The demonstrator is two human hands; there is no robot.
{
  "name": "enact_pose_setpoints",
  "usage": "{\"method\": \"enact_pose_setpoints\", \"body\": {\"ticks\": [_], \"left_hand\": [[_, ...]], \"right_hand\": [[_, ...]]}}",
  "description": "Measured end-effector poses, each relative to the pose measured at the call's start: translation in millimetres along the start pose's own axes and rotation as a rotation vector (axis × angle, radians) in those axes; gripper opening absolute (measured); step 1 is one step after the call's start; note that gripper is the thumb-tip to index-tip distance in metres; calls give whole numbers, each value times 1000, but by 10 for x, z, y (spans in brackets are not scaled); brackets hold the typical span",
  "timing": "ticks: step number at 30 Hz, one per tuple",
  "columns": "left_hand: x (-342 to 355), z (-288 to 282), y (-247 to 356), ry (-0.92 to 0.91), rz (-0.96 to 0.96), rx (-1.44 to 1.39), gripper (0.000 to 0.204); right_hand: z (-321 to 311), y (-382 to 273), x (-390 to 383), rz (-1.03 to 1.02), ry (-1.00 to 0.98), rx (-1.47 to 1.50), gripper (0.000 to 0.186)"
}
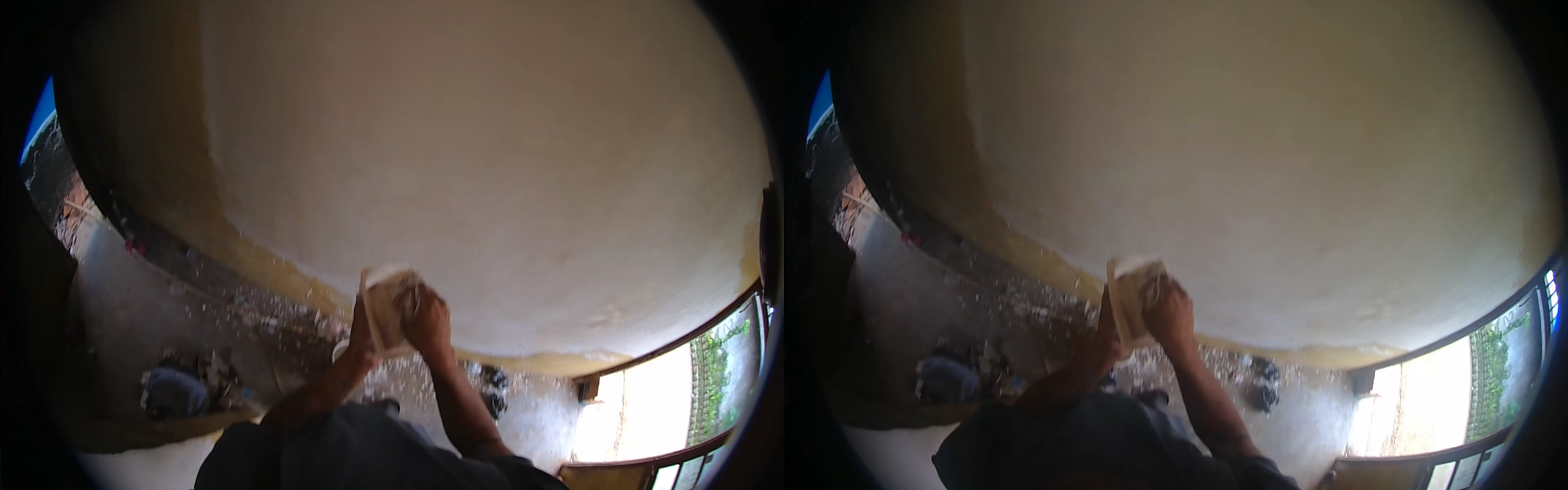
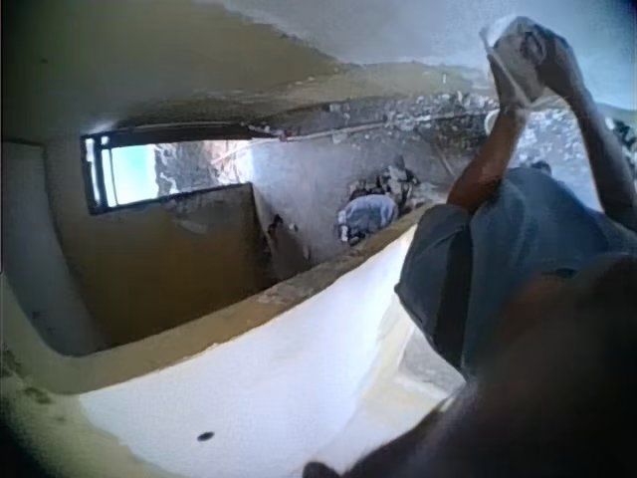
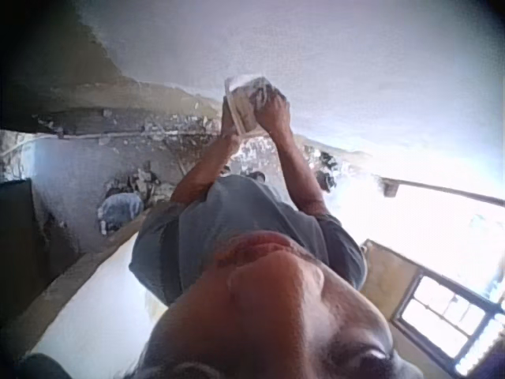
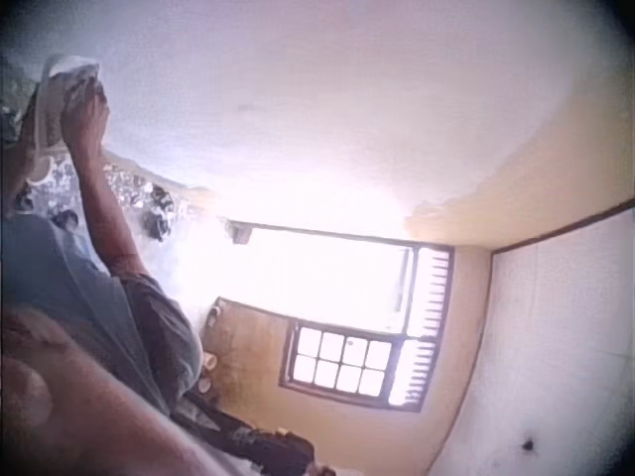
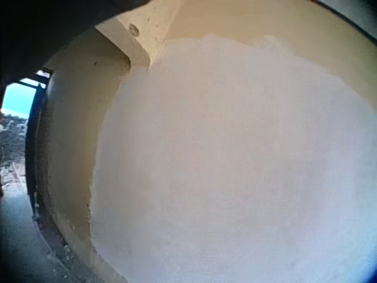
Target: The person applies a white filler material to a wall using a plastic scraper, repeatedly picking up material from a container held in the other hand and smoothing it across the upper surface of the wall.
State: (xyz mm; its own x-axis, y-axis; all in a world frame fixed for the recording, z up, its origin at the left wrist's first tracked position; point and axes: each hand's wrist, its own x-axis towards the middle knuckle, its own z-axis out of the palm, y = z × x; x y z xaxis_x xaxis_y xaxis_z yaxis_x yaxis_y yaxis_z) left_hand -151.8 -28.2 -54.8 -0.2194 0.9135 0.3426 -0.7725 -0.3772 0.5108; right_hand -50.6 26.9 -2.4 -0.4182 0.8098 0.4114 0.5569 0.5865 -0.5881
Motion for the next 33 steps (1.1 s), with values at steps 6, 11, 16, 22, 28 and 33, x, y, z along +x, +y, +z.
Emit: {"method": "enact_pose_setpoints", "body": {"ticks": [6, 11, 16, 22, 28, 33], "left_hand": [[-214, -385, 26, 179, -211, -144, 82], [-136, 26, 380, 345, -377, -174, 63], [-193, -45, 414, 276, -344, -266, 66], [-270, 102, 636, 94, -256, -281, 68], [-21, 314, 859, 183, -261, -328, 55], [153, 643, 1104, 137, -206, -363, 51]], "right_hand": [[-40, -101, 17, 70, -231, 268, 29], [-268, -106, 333, -87, -667, 105, 26], [-344, -168, 278, 36, -706, 497, 16], [-565, -267, 141, 44, -569, 589, 17], [-976, 31, 94, -116, -388, 805, 42], [-1158, -259, 47, -237, -147, 657, 33]]}}
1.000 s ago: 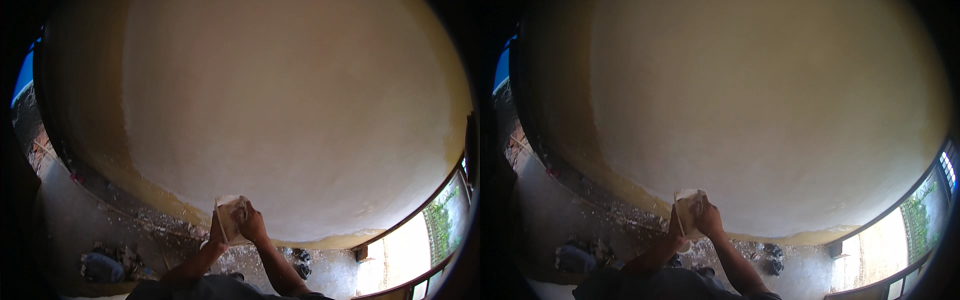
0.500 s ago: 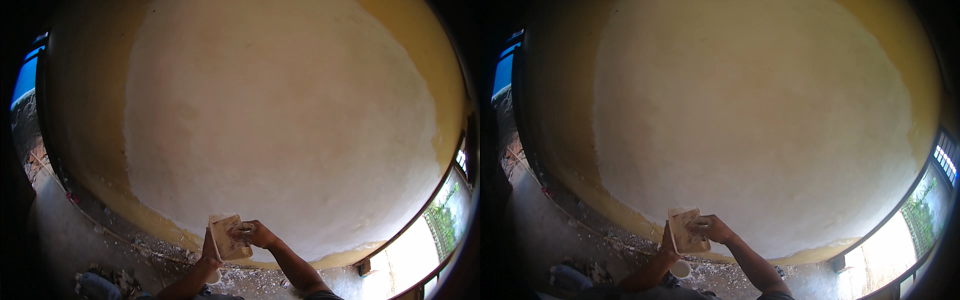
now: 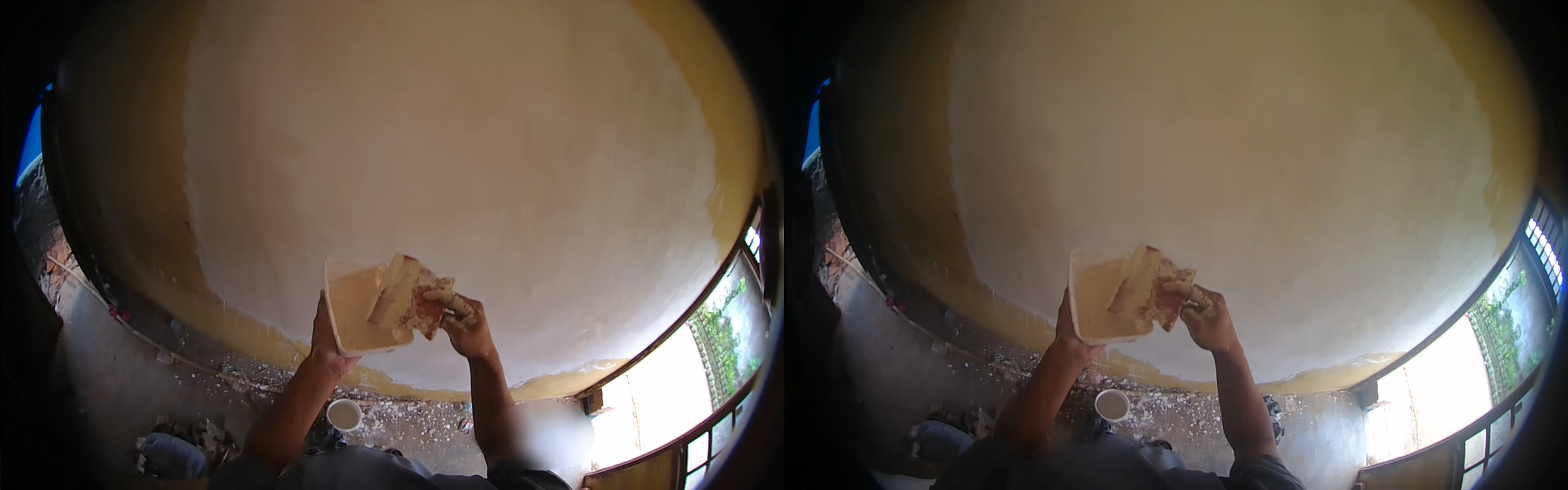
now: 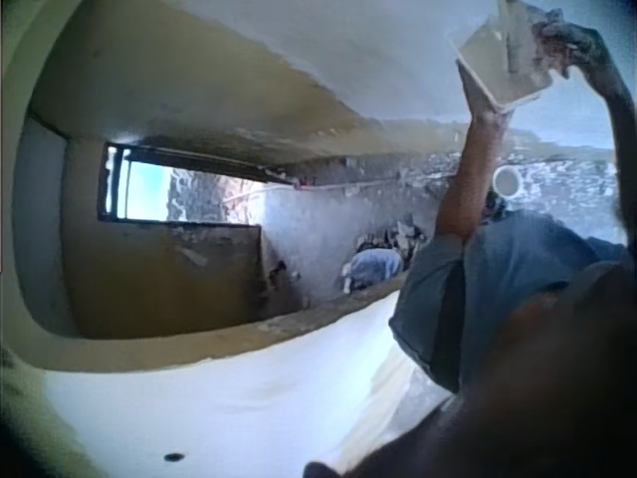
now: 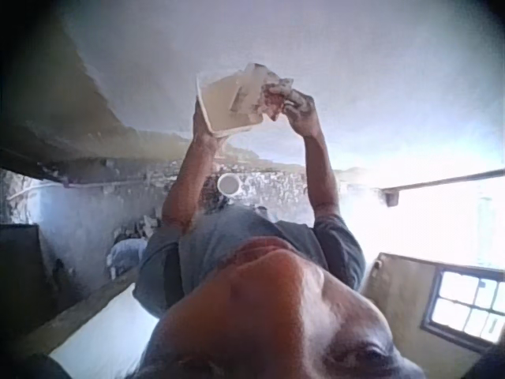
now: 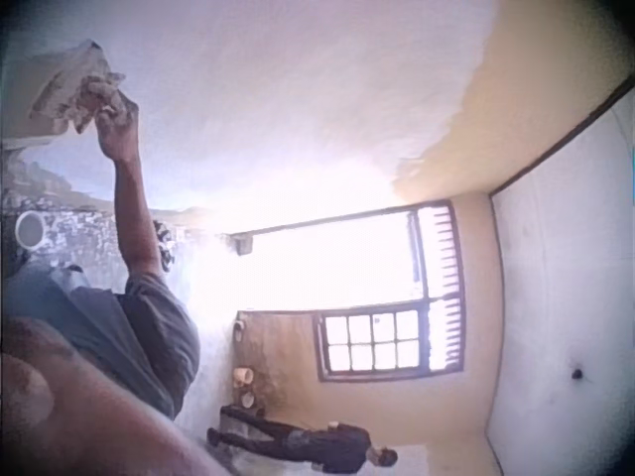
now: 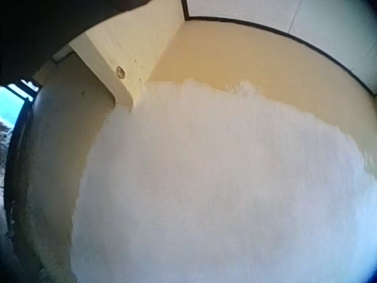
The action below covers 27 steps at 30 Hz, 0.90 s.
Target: The person applies a white filler material to a wall using a plastic scraper, repeatedly picking up material from a container held in the other hand and smoothing it across the upper surface of the wall.
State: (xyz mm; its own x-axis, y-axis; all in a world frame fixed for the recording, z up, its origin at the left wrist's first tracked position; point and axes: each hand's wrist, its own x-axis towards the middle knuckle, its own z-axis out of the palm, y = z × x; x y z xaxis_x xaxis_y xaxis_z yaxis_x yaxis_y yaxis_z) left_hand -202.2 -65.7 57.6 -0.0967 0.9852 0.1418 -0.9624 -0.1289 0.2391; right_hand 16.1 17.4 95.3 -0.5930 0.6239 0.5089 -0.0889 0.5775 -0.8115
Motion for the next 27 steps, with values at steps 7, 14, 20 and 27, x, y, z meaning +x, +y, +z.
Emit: {"method": "enact_pose_setpoints", "body": {"ticks": [7, 14, 20, 27], "left_hand": [[160, 453, 1, -4, -59, 93, 51], [424, 618, -27, 6, -3, 110, 56], [335, 917, -62, 67, 11, 124, 56], [338, 436, 68, 81, 151, 104, 56]], "right_hand": [[-44, -317, 119, -234, 262, -302, 37], [32, -469, 382, -525, 633, -708, 28], [-62, -850, 719, -653, 812, -1080, 16], [-81, -1762, 1664, -226, 611, -1549, 11]]}}
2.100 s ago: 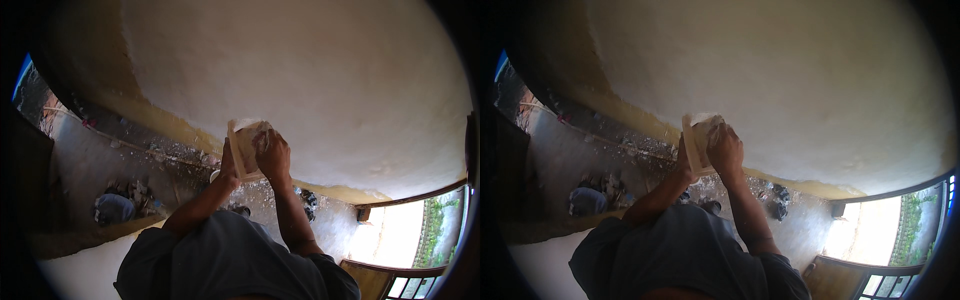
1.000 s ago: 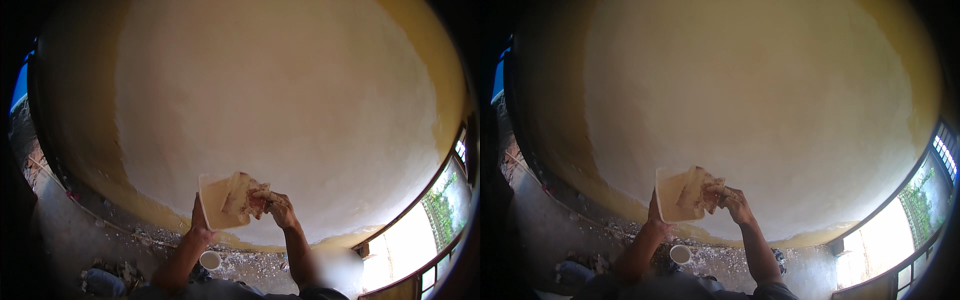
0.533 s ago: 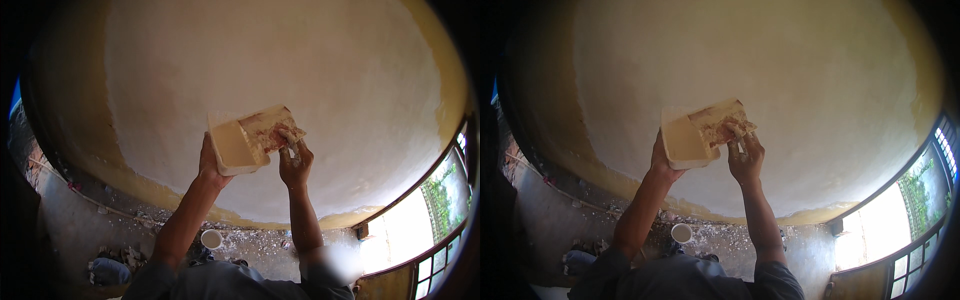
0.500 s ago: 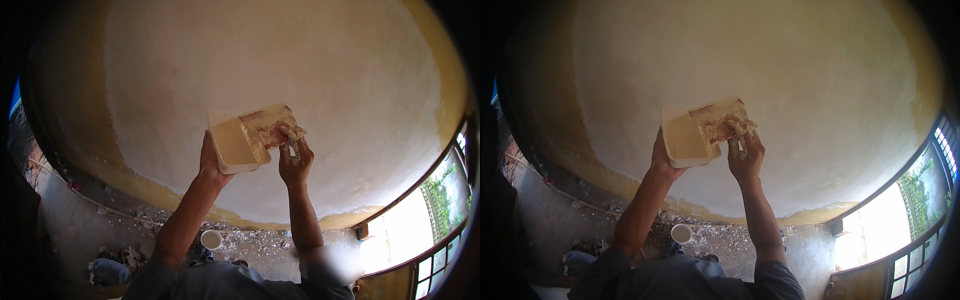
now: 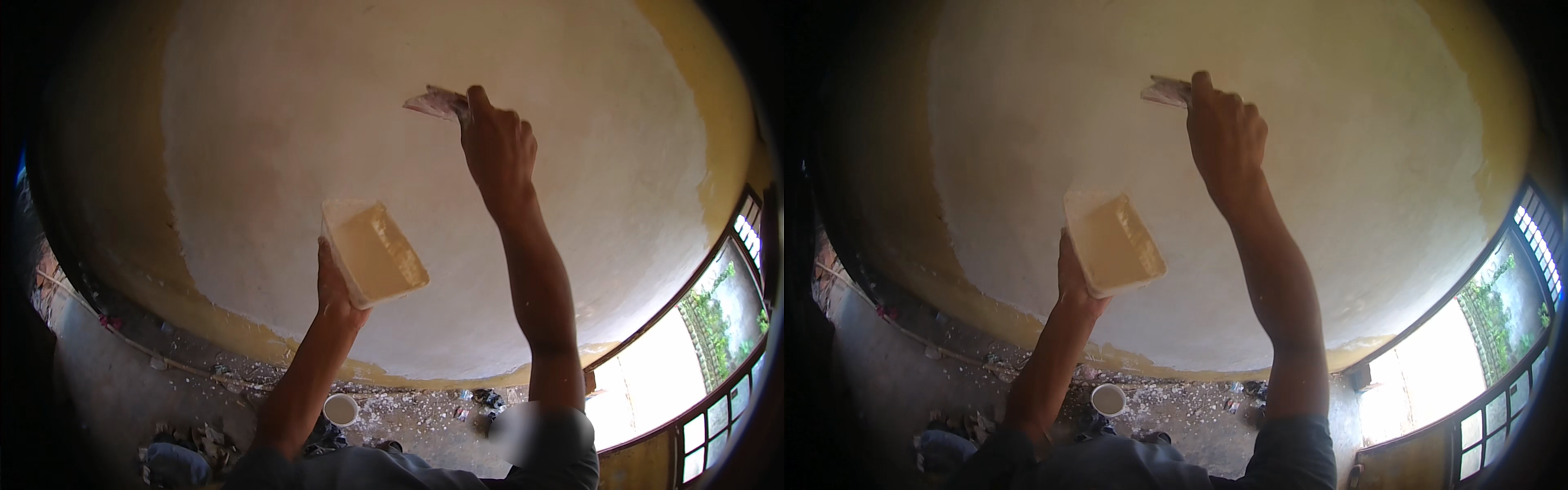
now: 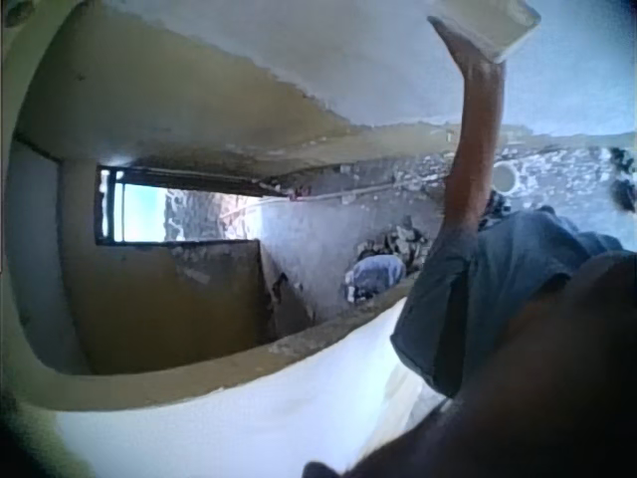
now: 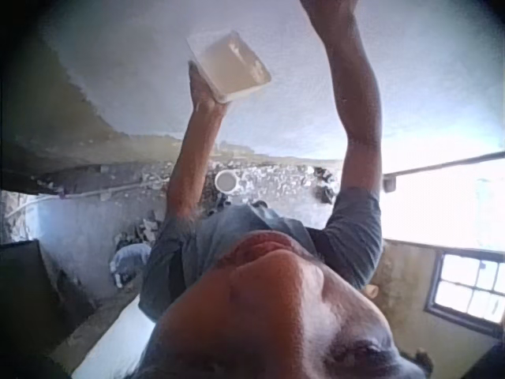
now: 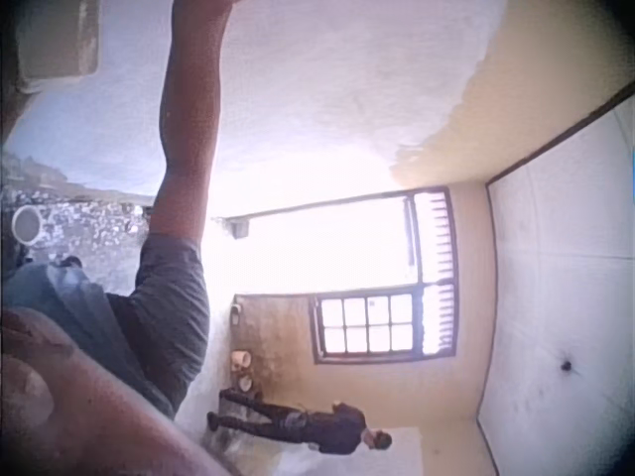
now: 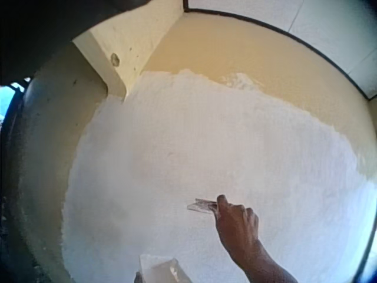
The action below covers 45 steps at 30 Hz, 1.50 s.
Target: The person applies a white filler material to a wall using a plastic scraper, repeatedly picking up material from a container held in the other hand and smoothing it across the upper surface of the wall.
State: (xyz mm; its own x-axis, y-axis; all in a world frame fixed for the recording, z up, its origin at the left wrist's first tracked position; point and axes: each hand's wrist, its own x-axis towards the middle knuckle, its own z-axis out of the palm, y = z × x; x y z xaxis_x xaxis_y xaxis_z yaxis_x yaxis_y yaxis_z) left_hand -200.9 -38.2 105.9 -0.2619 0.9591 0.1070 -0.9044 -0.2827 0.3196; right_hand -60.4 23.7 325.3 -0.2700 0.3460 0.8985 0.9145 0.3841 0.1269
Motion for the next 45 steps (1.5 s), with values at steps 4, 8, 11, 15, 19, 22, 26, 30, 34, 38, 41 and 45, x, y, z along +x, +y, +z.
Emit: {"method": "enact_pose_setpoints", "body": {"ticks": [4, 8, 11, 15, 19, 22, 26, 30, 34, 38, 41, 45], "left_hand": [[-159, -203, -10, 166, -28, -7, 55], [-292, -481, 120, 114, 17, 11, 56], [-368, -625, 180, 133, 39, -11, 53], [-309, -675, 335, 88, 36, -47, 50], [-214, -660, 353, 189, -83, 14, 47], [-290, -783, 378, 228, -133, -19, 47], [-330, -1024, 358, 214, -147, -93, 48], [-420, -1139, 355, 241, -125, -122, 48], [-418, -1204, 156, 156, -128, -108, 48], [-415, -1256, -44, 246, -38, -32, 48], [-508, -1278, -100, 181, 15, -125, 49], [-554, -1083, -502, 201, -24, -112, 50]], "right_hand": [[347, 409, 912, -138, 54, -64, 19], [-345, 847, 1851, -67, 32, -142, 29], [-63, 986, 1489, -282, -71, 65, 29], [688, 391, 536, 23, -301, -26, 23], [1033, 718, 1073, 83, -148, -96, 31], [585, 1138, 2010, -61, 151, -195, 28], [768, 1088, 1971, -274, -58, -242, 26], [1198, 124, 1146, -84, -304, -94, 37], [893, 593, 2168, -38, -63, -98, 31], [747, 1149, 2239, 11, -237, -37, 32], [1073, 575, 1012, -67, -489, -45, 34], [1083, 999, 1024, -47, -226, -91, 29]]}}
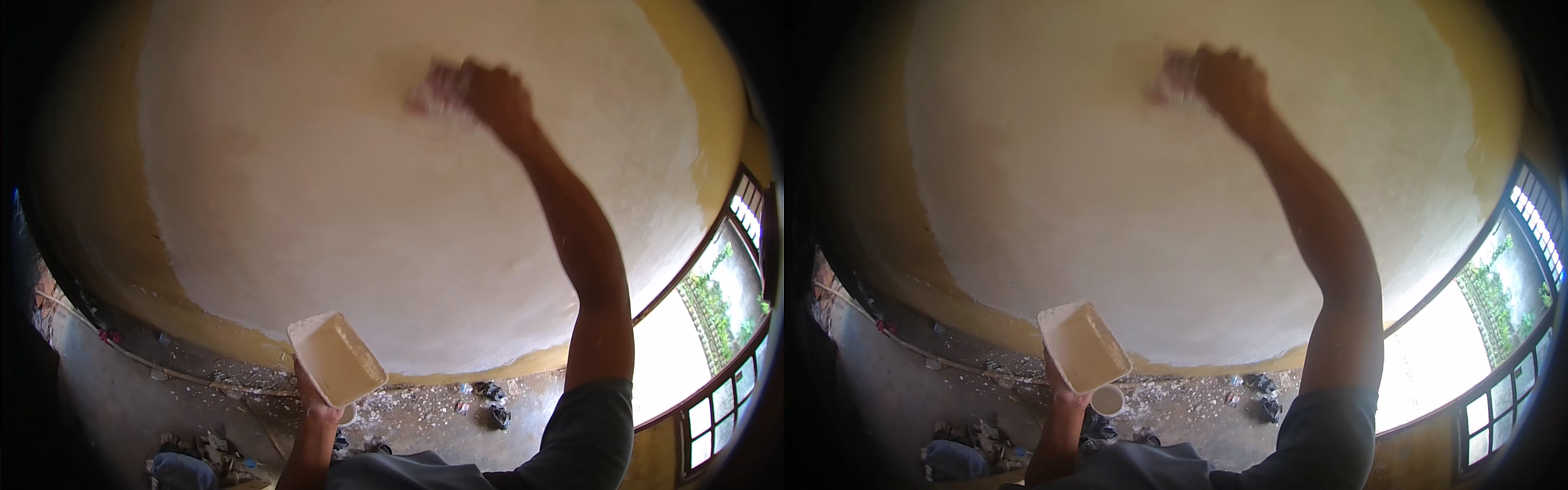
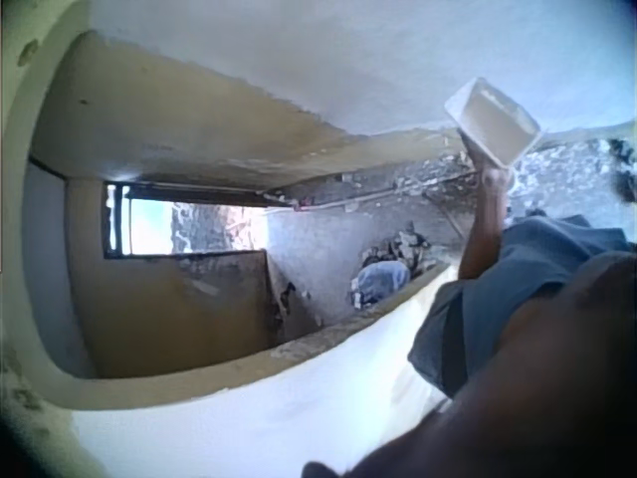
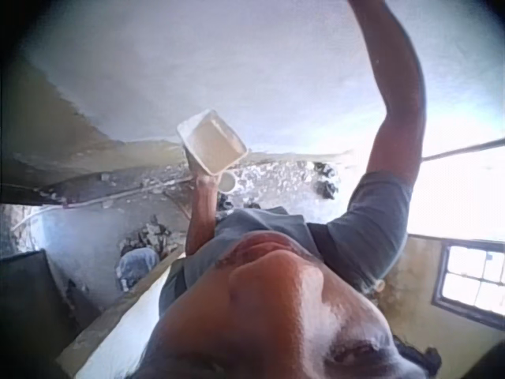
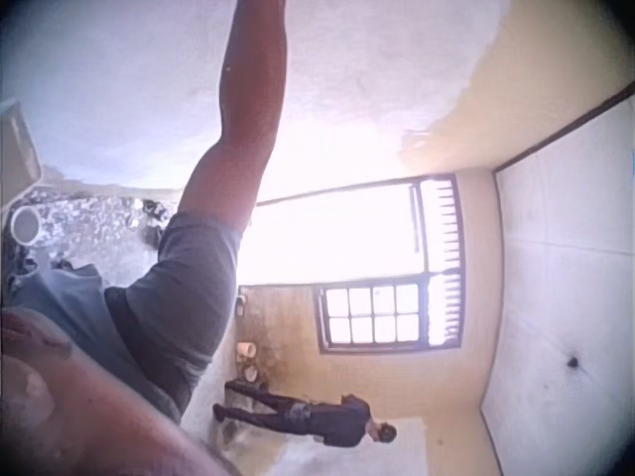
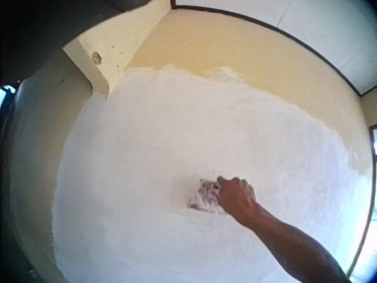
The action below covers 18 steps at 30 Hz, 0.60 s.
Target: The person applies a white filler material to a wall using a plastic scraper, repeatedly picking up material from a container held in the other hand and smoothing it across the upper surface of the wall.
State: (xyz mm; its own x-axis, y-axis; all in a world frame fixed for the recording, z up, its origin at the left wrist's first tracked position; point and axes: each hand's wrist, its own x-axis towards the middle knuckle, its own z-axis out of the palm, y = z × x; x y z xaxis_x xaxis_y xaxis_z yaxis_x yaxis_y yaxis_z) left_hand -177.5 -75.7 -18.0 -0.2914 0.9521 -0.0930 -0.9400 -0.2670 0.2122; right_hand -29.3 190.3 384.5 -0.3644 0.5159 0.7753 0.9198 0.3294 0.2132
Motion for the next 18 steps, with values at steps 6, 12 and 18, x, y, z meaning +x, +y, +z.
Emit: {"method": "enact_pose_setpoints", "body": {"ticks": [6, 12, 18], "left_hand": [[122, -76, -353, 114, 63, 3, 50], [-148, 12, -391, 70, 174, 11, 43], [-1, 155, -515, 33, 126, 39, 49]], "right_hand": [[-331, 239, 105, -148, -72, 0, 34], [-186, -397, -93, -343, 37, 61, 20], [-1822, 406, 673, -145, 611, 84, 33]]}}
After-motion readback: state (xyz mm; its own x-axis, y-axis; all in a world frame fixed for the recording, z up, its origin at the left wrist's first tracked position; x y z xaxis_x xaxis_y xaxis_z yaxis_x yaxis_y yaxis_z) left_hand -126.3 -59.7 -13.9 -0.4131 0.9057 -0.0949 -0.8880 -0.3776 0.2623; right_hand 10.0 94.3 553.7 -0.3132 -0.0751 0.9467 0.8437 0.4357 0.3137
